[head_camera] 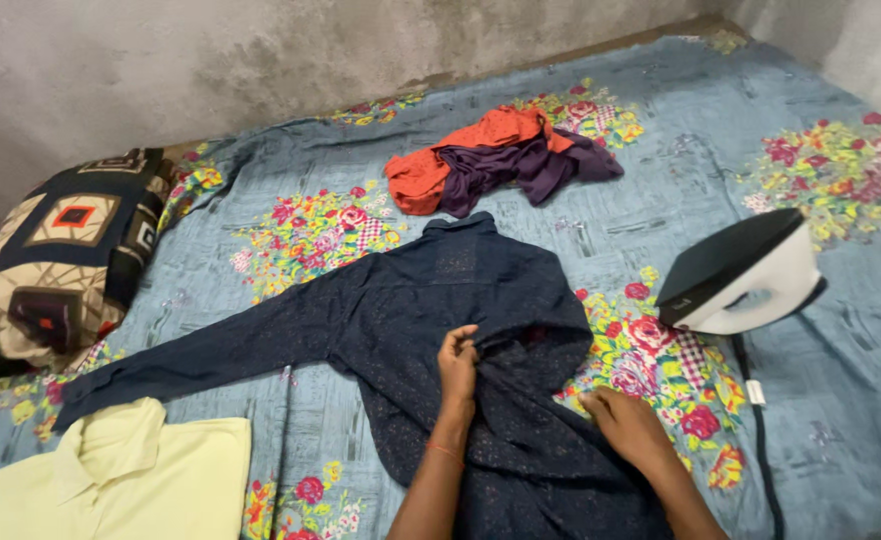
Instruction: The person irons a yellow shirt and then a dark blue patterned shirt on a bed. They use an iron to smooth the fabric, adjusting the shirts as needed.
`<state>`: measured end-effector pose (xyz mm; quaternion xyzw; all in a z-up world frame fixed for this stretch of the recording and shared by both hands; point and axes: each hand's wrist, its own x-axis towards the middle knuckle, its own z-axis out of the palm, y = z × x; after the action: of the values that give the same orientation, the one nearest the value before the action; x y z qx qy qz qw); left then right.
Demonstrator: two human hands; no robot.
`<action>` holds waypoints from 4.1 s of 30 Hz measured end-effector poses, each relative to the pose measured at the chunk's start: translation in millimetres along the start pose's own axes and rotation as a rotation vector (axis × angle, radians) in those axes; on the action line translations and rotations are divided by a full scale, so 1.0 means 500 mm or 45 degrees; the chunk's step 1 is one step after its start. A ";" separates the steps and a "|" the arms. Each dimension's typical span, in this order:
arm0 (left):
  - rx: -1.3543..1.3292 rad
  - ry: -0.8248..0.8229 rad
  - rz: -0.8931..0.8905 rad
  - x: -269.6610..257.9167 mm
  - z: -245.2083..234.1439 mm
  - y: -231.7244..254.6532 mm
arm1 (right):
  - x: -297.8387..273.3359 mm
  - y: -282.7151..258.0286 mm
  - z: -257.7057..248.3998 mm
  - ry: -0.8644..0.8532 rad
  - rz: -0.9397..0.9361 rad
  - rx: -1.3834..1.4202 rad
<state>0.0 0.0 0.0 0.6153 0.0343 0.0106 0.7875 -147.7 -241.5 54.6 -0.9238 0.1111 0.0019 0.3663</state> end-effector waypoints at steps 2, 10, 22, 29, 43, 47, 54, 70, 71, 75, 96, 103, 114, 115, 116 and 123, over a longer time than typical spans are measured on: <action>-0.013 -0.022 -0.010 0.006 -0.008 -0.006 | 0.035 -0.004 0.016 0.052 0.009 0.007; 0.016 0.167 -0.010 0.020 -0.026 -0.010 | 0.205 -0.085 0.047 0.234 0.094 0.326; 1.038 0.406 0.881 -0.044 -0.036 0.272 | 0.189 -0.246 -0.154 0.585 -0.396 0.700; 1.099 -0.303 0.452 -0.161 0.222 0.319 | 0.168 -0.413 -0.222 0.259 -0.770 0.232; -1.071 -0.818 -0.150 -0.116 0.263 0.413 | 0.041 -0.138 -0.187 0.764 -0.319 1.006; -1.069 -0.711 -0.179 -0.129 0.292 0.426 | 0.047 -0.048 -0.049 0.343 -0.016 1.679; -1.229 -0.768 -0.183 -0.122 0.285 0.413 | 0.099 -0.035 0.089 -0.154 -0.034 2.472; 0.163 -0.527 -0.441 -0.040 0.087 0.255 | 0.297 -0.266 -0.745 0.674 -0.228 -0.220; 0.227 -0.438 -0.295 -0.009 0.089 0.249 | 0.333 -0.229 -0.792 0.791 -0.381 -0.529; 0.750 -0.081 0.381 0.132 0.144 0.238 | 0.508 0.023 -0.943 1.112 -0.630 -0.861; 1.485 0.097 0.768 0.486 0.306 0.085 | 0.680 0.725 -0.818 1.019 -0.277 -0.045; 1.709 0.070 0.766 0.456 0.347 0.055 | 0.654 0.842 -0.730 0.691 -0.091 -0.691; 1.596 -0.393 1.011 0.291 0.430 0.056 | 0.554 0.635 -0.545 0.634 -0.026 -1.003; 1.607 -0.436 1.003 0.287 0.434 0.054 | 0.542 0.611 -0.543 0.653 -0.078 -0.949; 1.618 -0.479 0.995 0.283 0.432 0.054 | 0.539 0.581 -0.556 0.566 -0.012 -0.978; 1.377 -0.324 1.094 0.292 0.268 0.128 | 0.355 0.319 -0.637 0.859 -0.584 -0.476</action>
<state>156.3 -105.7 88.3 0.8762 -0.3040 0.2302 0.2948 -32.3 -606.2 164.8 -0.9239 0.0145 -0.3606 0.1272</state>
